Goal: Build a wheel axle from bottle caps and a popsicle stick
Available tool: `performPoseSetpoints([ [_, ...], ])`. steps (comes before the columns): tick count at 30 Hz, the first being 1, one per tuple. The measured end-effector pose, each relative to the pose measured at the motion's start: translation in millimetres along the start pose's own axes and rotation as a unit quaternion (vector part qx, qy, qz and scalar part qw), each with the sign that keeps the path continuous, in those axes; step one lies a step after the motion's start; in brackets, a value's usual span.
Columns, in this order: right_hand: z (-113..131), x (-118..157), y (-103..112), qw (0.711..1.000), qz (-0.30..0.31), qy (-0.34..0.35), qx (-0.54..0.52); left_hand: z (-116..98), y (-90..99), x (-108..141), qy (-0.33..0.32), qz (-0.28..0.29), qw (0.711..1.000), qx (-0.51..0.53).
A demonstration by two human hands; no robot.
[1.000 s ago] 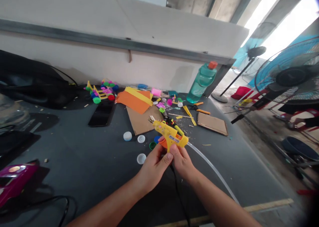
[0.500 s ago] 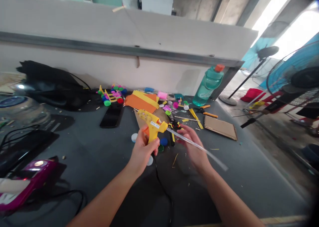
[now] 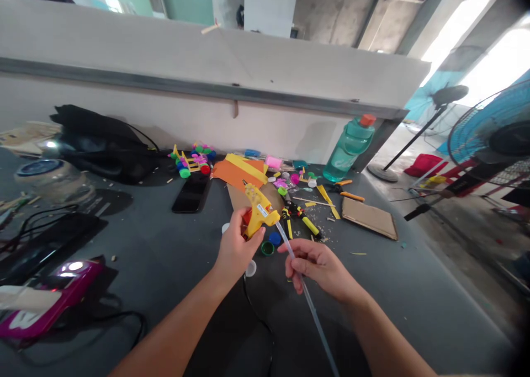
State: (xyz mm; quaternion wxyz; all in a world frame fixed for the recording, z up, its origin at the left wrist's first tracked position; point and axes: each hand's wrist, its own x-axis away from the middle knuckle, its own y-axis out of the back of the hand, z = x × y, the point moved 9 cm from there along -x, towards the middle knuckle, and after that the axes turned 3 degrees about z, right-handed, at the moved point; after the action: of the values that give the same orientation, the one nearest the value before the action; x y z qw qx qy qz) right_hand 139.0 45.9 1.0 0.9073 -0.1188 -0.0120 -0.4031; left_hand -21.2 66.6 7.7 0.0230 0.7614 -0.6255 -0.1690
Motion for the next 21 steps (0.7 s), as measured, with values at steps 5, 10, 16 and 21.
performPoseSetpoints([
  [5,2,2,-6,0.998,-0.038,-0.013,0.043,-11,7.7,3,-0.04,-0.045,0.993,-0.102],
  [10,2,4,10,0.981,-0.156,-0.024,0.112,-13,-0.6,5,-0.036,-0.026,0.983,-0.181],
  [16,-2,5,12,0.976,-0.19,-0.031,0.102,-26,-2.7,8,-0.103,-0.03,0.97,-0.217],
  [21,-4,7,15,0.974,-0.219,-0.024,0.06,-30,-8.1,11,-0.111,0.0,0.971,-0.212],
])
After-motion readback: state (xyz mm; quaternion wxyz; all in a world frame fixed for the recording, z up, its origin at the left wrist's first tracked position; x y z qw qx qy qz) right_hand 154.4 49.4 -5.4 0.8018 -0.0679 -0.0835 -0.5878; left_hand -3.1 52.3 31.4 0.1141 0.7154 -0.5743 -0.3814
